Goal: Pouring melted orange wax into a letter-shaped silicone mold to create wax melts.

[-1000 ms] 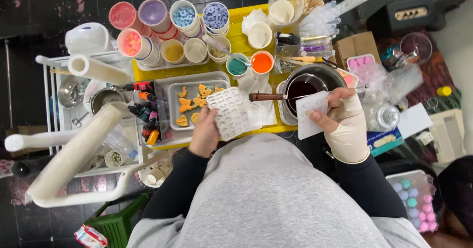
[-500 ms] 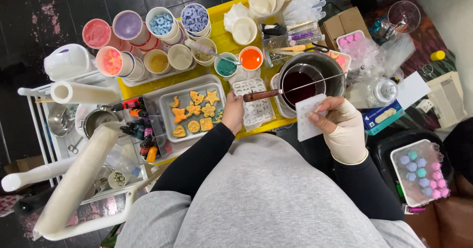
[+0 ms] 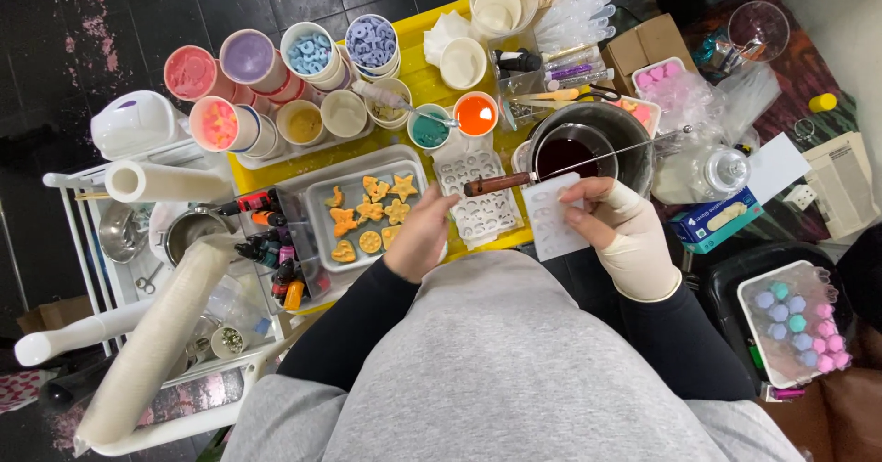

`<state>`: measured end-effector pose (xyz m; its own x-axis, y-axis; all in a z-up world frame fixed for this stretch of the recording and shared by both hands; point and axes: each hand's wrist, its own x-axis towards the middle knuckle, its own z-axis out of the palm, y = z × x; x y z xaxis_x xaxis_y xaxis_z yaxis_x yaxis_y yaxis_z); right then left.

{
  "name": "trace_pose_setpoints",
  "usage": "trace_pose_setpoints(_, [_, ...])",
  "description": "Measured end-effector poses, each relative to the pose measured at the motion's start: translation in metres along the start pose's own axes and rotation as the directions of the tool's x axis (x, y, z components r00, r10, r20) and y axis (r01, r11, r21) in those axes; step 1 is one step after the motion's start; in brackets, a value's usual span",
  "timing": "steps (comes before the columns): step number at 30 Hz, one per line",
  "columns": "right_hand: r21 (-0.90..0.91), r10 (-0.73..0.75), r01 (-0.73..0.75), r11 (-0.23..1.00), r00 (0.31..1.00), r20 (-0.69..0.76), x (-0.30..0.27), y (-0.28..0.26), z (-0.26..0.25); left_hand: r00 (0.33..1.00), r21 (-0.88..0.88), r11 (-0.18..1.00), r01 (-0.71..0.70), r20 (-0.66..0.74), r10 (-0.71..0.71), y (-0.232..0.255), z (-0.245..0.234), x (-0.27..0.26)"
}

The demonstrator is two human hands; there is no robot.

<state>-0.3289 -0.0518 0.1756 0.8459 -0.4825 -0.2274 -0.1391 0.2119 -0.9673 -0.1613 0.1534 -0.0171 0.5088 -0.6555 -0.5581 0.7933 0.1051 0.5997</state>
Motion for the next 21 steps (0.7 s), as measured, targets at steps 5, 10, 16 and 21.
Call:
trace_pose_setpoints(5, [0.186,-0.068,0.026,0.982,0.972,0.226,0.01,0.015,0.012,0.997,0.003,0.997,-0.076,-0.008,0.076,0.087,0.049,-0.08])
trace_pose_setpoints(10, [-0.003,0.09,-0.097,0.995,0.913,0.398,0.017,0.008,0.051,0.977,0.113,0.991,-0.072,0.207,0.048,0.104,0.066,-0.117])
trace_pose_setpoints(16, [-0.216,0.186,-0.105,0.971,0.898,0.399,0.021,-0.002,0.078,0.885,-0.006,0.975,0.224,0.421,-0.201,0.087,0.058,-0.121])
trace_pose_setpoints(21, [-0.528,-0.308,0.505,0.683,0.854,0.419,0.02,-0.027,0.082,0.884,-0.097,0.953,0.286,0.411,-0.223,0.084,0.056,-0.127])
